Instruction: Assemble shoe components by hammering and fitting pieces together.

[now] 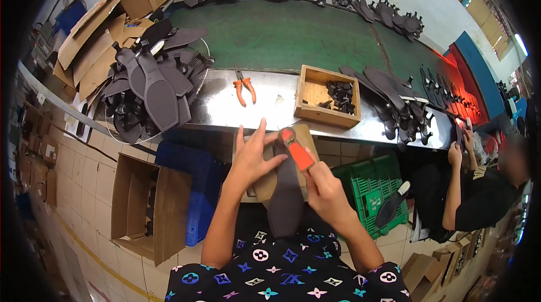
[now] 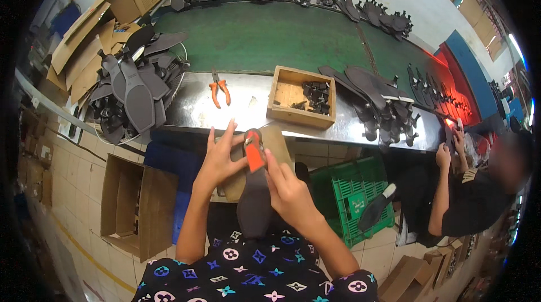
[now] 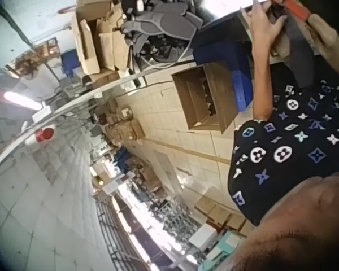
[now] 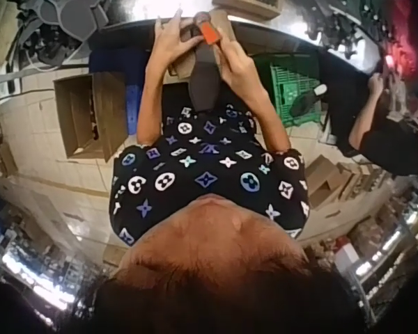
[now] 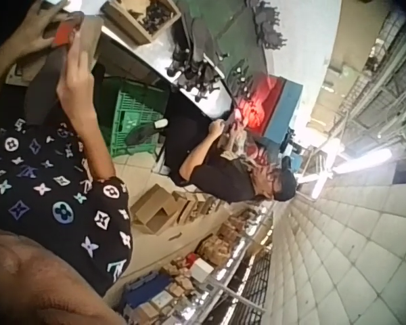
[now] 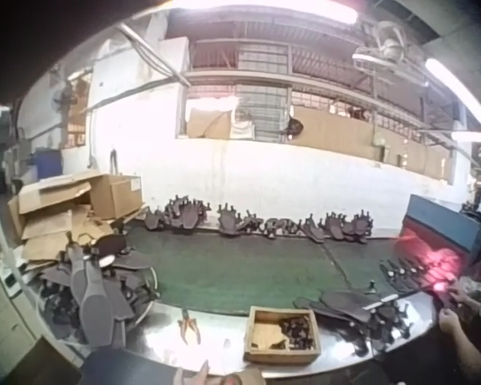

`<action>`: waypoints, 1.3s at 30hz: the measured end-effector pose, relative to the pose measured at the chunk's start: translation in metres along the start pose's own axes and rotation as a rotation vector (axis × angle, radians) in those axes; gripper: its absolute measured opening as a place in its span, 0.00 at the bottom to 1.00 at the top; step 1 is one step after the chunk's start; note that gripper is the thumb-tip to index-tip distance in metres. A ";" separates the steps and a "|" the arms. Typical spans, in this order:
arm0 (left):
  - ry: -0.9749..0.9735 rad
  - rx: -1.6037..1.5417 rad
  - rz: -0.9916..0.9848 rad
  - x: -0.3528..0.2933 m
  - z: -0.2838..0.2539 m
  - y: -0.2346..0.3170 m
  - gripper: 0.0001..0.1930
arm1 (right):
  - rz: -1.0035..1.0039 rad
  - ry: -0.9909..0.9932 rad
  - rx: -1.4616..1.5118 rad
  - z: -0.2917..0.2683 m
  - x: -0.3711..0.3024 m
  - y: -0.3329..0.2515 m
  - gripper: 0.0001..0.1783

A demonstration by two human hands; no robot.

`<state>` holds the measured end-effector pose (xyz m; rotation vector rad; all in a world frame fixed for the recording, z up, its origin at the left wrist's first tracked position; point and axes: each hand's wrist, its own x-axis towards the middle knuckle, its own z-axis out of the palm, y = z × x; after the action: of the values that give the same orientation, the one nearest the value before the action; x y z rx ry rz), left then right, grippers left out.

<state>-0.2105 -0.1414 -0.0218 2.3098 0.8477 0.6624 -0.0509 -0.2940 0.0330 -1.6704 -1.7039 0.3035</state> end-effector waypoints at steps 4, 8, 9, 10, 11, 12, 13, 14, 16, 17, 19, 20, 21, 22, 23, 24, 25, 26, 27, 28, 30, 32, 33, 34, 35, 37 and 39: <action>-0.081 -0.023 -0.096 0.007 -0.009 -0.003 0.47 | -0.093 0.185 0.084 -0.047 0.000 -0.045 0.18; -0.060 0.056 0.024 0.003 -0.007 0.002 0.25 | 0.035 -0.017 -0.006 -0.019 0.006 -0.025 0.20; -0.042 0.053 0.009 -0.003 -0.006 -0.001 0.23 | -0.051 0.133 0.112 -0.003 0.000 -0.015 0.23; 0.002 0.047 0.003 0.005 -0.001 -0.004 0.21 | -0.080 0.131 0.100 -0.013 0.008 -0.014 0.23; 0.038 0.037 0.083 -0.005 0.001 -0.002 0.16 | -0.091 0.146 0.078 -0.024 0.003 -0.023 0.24; 0.043 0.042 0.070 -0.019 -0.001 -0.001 0.16 | -0.101 0.160 0.057 -0.031 0.000 -0.028 0.24; -0.004 -0.155 0.105 -0.029 -0.006 0.007 0.15 | -0.059 0.159 0.065 -0.037 -0.002 -0.029 0.25; -0.042 -0.352 0.147 -0.029 -0.010 0.014 0.14 | -0.065 0.162 0.057 -0.038 0.006 -0.024 0.25; -0.258 -0.511 0.009 -0.057 -0.044 0.061 0.11 | -0.111 0.166 -0.023 -0.035 0.007 -0.023 0.27; -0.303 -0.624 -0.029 -0.069 -0.052 0.078 0.10 | -0.128 0.099 -0.047 -0.030 0.009 -0.021 0.30; -0.373 -0.836 -0.173 -0.086 -0.063 0.101 0.10 | -0.116 -0.144 -0.201 -0.019 0.012 -0.011 0.30; -0.331 -0.907 -0.130 -0.093 -0.063 0.108 0.12 | -0.122 -0.373 -0.355 -0.017 0.012 -0.010 0.30; -0.333 -0.962 -0.160 -0.096 -0.065 0.115 0.13 | -0.184 -0.400 -0.409 -0.018 0.011 -0.012 0.27; -0.324 -1.015 -0.189 -0.099 -0.065 0.119 0.13 | -0.186 -0.421 -0.401 -0.021 0.014 -0.017 0.27; -0.320 -1.025 -0.206 -0.101 -0.064 0.118 0.13 | -0.232 -0.369 -0.129 -0.028 0.018 -0.025 0.24; -0.351 -1.047 -0.195 -0.103 -0.062 0.115 0.14 | -0.269 -0.313 0.144 -0.031 0.020 -0.028 0.21; -0.387 -1.069 -0.177 -0.103 -0.061 0.113 0.16 | -0.242 -0.394 0.569 -0.034 0.020 -0.024 0.18; -0.388 -1.081 -0.186 -0.102 -0.062 0.114 0.16 | -0.215 -0.453 0.847 -0.030 0.011 -0.022 0.20; -0.497 -1.250 -0.276 -0.099 -0.066 0.117 0.16 | -0.159 -0.430 0.866 -0.029 0.006 -0.027 0.20; -0.612 -1.417 -0.367 -0.098 -0.068 0.118 0.17 | -0.100 -0.404 0.883 -0.028 0.002 -0.033 0.20; -0.720 -1.449 -0.307 -0.092 -0.066 0.111 0.17 | -0.149 -0.356 0.917 -0.025 0.007 -0.030 0.19; -0.888 -1.458 -0.179 -0.086 -0.071 0.109 0.18 | -0.346 -0.533 0.987 -0.031 0.021 -0.028 0.17; -0.885 -1.487 -0.173 -0.090 -0.065 0.113 0.19 | -0.385 -0.548 1.031 -0.030 0.018 -0.028 0.18; -1.042 -1.265 -0.243 -0.091 -0.058 0.103 0.20 | -0.392 -0.623 1.021 -0.035 0.021 -0.023 0.15; -0.815 -1.448 -0.344 -0.097 -0.049 0.100 0.20 | -0.337 -0.596 0.961 -0.034 0.024 -0.015 0.15; -0.587 -1.636 -0.383 -0.115 -0.037 0.100 0.20 | -0.197 -0.414 0.825 -0.053 0.022 -0.005 0.15; -0.593 -1.575 -0.340 -0.107 -0.037 0.093 0.19 | 0.161 -0.151 0.704 -0.066 0.021 -0.001 0.15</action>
<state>-0.2678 -0.2612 0.0404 0.7845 0.1833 0.2323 -0.0080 -0.2950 0.0879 -1.2662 -1.3334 0.9995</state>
